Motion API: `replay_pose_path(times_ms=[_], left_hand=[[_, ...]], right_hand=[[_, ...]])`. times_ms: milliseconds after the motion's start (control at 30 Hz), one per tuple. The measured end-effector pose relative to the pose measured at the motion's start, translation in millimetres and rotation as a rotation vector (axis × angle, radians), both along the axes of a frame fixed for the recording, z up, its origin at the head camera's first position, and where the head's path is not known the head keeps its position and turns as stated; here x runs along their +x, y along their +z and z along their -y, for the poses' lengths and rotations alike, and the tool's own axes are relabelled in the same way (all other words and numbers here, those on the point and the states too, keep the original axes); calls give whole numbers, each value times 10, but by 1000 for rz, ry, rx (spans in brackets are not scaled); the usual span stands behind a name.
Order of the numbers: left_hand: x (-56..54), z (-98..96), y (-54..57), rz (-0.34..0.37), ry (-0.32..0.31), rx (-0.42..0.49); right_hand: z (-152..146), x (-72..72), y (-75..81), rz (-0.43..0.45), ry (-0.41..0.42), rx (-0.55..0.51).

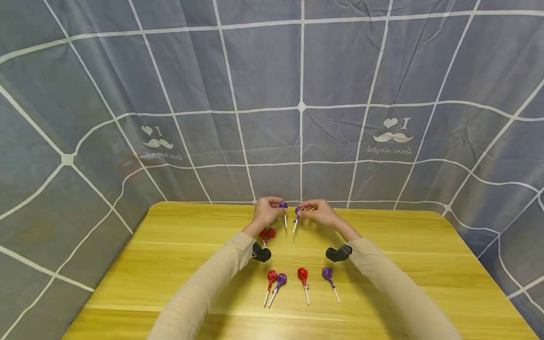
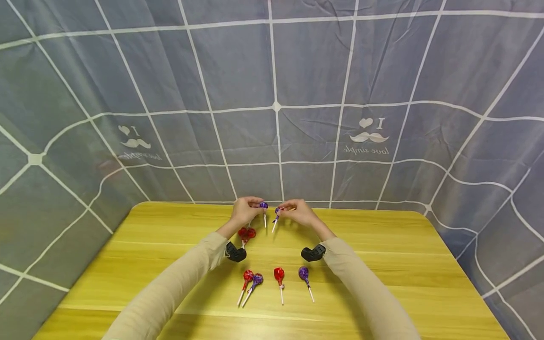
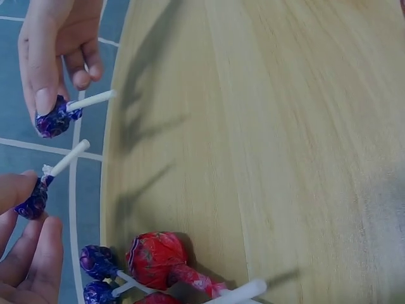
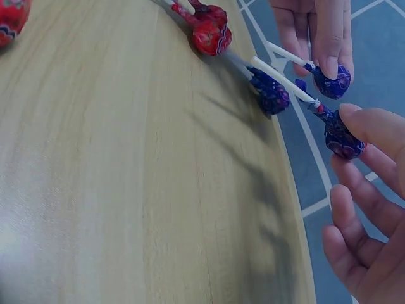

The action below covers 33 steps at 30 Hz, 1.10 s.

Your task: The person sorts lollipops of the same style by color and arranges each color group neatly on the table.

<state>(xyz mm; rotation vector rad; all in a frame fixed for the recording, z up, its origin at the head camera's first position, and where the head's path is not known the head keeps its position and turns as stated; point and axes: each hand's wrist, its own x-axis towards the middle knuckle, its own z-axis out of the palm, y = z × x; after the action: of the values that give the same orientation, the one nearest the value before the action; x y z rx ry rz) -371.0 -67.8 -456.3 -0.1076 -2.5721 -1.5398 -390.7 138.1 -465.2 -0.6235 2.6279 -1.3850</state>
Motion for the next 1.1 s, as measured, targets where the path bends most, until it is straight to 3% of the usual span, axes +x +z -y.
replay_pose_path(times_ms=[233, 367, 533, 800, 1100], left_hand=[[51, -89, -123, 15, -31, -65], [65, -115, -159, 1, -10, -95], [37, -137, -171, 7, 21, -93], [-12, -160, -185, -7, 21, -68], [-74, -165, -168, -38, 33, -69]], right_hand=[[-53, -38, -104, 17, -28, -23], [-27, -71, -145, 26, -28, -50], [41, -116, -154, 43, -41, -74], [88, -128, -160, -4, -94, -19], [93, -147, -142, -37, -104, -43]])
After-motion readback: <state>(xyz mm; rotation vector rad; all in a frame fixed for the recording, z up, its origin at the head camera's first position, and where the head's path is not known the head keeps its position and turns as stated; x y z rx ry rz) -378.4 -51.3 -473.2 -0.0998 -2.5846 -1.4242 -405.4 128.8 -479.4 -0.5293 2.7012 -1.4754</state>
